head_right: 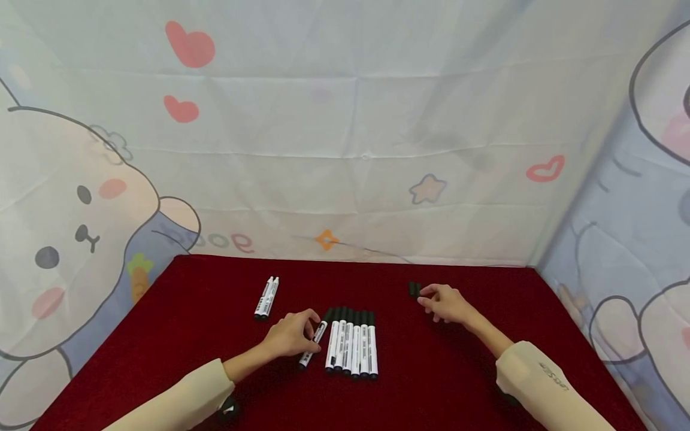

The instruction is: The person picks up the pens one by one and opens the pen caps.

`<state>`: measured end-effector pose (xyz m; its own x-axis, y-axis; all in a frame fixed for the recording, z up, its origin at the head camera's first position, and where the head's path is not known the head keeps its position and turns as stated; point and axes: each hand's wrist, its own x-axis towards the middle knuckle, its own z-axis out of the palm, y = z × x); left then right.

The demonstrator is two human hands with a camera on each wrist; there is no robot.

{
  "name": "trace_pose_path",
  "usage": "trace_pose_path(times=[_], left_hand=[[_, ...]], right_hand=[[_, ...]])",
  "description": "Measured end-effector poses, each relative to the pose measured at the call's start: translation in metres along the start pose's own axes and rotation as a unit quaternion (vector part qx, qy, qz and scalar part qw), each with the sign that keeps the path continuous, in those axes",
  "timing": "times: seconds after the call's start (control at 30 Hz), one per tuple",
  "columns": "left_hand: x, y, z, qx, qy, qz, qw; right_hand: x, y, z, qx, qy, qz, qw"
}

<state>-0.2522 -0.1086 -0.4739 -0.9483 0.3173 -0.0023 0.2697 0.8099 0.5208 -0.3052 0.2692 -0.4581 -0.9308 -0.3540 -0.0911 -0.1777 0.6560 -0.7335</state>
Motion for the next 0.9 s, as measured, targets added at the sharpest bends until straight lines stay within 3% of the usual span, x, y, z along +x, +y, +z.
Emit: trace_pose_path(times=[0.2, 0.53, 0.73, 0.9], left_hand=[[-0.001, -0.008, -0.008, -0.007, -0.016, 0.004, 0.9998], [-0.002, -0.023, -0.02, -0.099, -0.039, 0.001, 0.9944], [-0.003, -0.029, -0.031, -0.17, -0.065, 0.007, 0.9833], [-0.004, -0.027, -0.042, -0.195, -0.096, 0.04, 0.9753]], right_hand=[[-0.007, -0.008, 0.009, -0.002, -0.019, -0.027, 0.9994], [-0.01, -0.025, 0.019, -0.006, -0.046, -0.063, 0.9969], [-0.012, -0.029, 0.024, -0.01, -0.056, -0.078, 0.9953], [-0.017, -0.032, 0.027, 0.005, -0.06, -0.082, 0.9948]])
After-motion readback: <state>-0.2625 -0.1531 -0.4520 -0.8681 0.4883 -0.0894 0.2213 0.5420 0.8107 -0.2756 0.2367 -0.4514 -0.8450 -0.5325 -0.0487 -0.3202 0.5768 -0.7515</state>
